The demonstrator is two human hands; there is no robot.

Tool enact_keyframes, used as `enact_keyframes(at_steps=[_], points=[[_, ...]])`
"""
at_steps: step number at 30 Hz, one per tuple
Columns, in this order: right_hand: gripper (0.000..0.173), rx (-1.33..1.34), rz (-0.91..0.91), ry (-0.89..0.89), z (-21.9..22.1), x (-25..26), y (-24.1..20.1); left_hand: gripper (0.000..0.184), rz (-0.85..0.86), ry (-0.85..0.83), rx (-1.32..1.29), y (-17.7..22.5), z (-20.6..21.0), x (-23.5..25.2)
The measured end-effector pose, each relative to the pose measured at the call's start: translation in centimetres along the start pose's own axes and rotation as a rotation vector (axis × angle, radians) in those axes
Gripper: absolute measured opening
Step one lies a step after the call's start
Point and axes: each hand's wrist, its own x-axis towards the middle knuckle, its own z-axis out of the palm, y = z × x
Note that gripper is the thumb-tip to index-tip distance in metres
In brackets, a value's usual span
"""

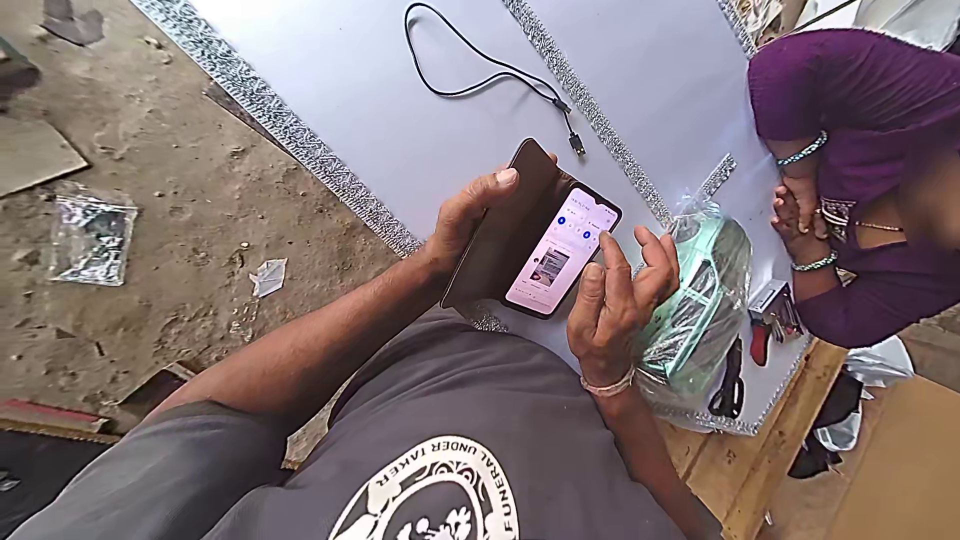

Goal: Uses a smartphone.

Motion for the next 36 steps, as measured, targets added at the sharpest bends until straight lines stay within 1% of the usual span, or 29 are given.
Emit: enact_keyframes(at_steps=[3,9,13,16,25,29,36], points=[[0.043,-0.026,0.008,-0.004,0.1,0.2,0.1,0.048,-0.028,0.028,0.014,0.1,0.3,-0.2],[0.042,-0.049,0.006,-0.045,0.5,0.3,0.3,0.047,-0.029,0.045,0.043,0.3,0.7,-0.4],[0.041,0.007,-0.016,0.026,-0.1,0.2,0.6,0.044,0.006,0.030,0.051,0.3,0.3,-0.2],[0.043,0.020,-0.012,0.058,-0.6,-0.1,0.9,0.045,-0.002,0.009,0.036,0.2,0.2,0.0],[0.044,0.026,0.011,-0.005,-1.0,-0.7,0.5,0.047,0.011,-0.013,0.035,0.1,0.0,-0.1],[0.041,0.032,0.004,-0.032,-0.9,-0.9,0.4,0.045,0.005,0.003,0.048,0.1,0.2,-0.1],[0.037,0.071,0.000,-0.028,-1.0,-1.2,0.4,0.046,0.018,0.003,0.053,0.1,0.0,-0.1]])
